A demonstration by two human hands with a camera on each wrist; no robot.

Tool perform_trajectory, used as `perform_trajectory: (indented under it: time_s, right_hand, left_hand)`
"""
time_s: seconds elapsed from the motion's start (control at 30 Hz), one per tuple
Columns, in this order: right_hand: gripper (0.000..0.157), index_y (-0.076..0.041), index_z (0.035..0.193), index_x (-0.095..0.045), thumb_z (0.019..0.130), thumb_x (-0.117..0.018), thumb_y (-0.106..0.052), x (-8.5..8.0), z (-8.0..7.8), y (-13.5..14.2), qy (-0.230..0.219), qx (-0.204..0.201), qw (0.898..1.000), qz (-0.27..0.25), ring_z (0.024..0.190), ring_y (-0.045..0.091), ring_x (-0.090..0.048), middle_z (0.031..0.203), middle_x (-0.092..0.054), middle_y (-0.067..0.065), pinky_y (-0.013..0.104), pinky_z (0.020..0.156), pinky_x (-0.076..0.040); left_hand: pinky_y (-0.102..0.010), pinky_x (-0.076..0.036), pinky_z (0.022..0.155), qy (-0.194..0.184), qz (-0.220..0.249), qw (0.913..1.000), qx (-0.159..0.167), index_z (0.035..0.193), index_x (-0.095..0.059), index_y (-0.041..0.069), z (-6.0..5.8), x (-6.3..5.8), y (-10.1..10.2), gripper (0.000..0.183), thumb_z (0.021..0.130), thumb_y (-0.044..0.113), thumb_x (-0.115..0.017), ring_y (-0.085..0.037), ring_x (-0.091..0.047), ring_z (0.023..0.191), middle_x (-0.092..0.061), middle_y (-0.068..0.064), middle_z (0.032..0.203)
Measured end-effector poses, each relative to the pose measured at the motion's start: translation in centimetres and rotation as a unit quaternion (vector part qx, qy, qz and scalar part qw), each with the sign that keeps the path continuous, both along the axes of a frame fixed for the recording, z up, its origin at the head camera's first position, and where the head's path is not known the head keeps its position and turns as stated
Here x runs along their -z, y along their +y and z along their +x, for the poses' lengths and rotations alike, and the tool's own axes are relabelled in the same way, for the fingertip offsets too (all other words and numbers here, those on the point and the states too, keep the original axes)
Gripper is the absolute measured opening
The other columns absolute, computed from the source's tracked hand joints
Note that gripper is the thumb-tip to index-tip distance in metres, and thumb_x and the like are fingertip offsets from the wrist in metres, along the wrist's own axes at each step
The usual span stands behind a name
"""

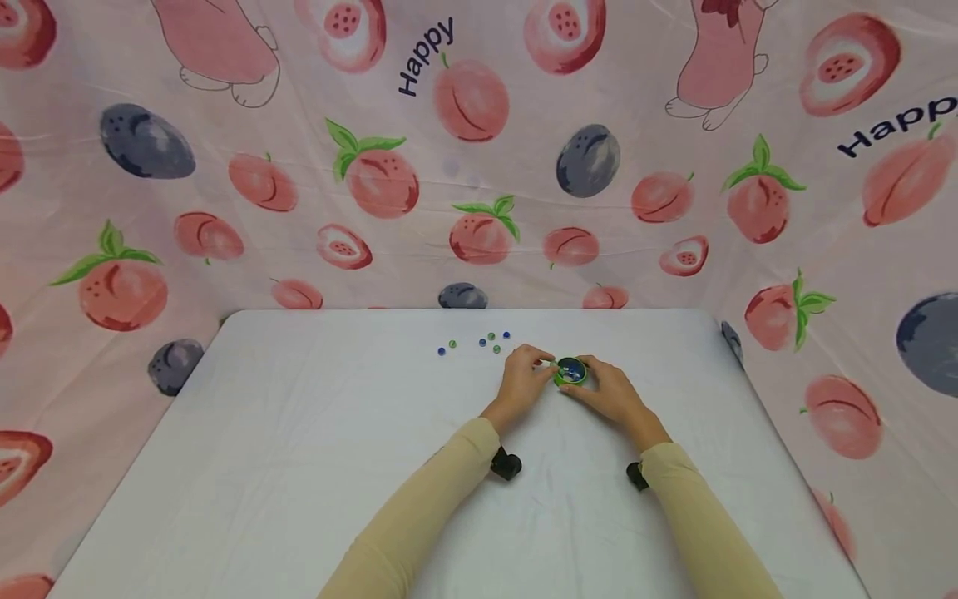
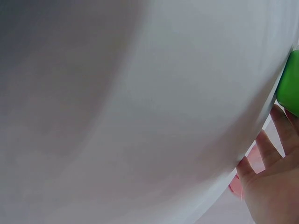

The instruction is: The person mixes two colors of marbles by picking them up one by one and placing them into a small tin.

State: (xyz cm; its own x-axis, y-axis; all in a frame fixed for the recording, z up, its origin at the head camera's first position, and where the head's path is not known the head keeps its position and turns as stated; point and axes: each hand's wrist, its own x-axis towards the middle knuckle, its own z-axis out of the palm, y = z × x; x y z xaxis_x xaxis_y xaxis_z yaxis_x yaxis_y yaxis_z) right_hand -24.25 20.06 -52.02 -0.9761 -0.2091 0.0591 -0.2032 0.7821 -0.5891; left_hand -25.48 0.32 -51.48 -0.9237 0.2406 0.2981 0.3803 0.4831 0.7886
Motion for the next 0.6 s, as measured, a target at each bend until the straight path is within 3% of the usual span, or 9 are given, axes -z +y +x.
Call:
perform_trajectory:
  time_s: [0.3, 0.6]
  right_hand:
    - [0.065, 0.000, 0.144, -0.057, 0.096, -0.079, -0.038, 0.1, 0.0, 0.0, 0.005, -0.005, 1.000, 0.004, 0.132, 0.043, -0.060, 0.140, -0.065, 0.024, 0.060, 0.111, -0.046]
    - [0.065, 0.000, 0.144, -0.057, 0.097, -0.078, -0.038, -0.1, 0.1, 0.1, 0.006, -0.006, 1.000, 0.011, 0.132, 0.044, -0.060, 0.141, -0.065, 0.024, 0.060, 0.111, -0.046]
  left_hand:
    - [-0.035, -0.055, 0.090, -0.024, 0.013, 0.9996, 0.005, 0.111, -0.078, -0.002, 0.3, 0.5, 0.8, 0.017, 0.097, 0.007, -0.076, -0.029, -0.066, 0.105, -0.068, -0.017, 0.111]
    - [-0.033, -0.056, 0.089, -0.019, 0.019, 0.9996, 0.006, 0.108, -0.079, -0.002, 0.4, 0.9, 1.5, 0.015, 0.096, 0.007, -0.077, -0.028, -0.066, 0.102, -0.067, -0.015, 0.108]
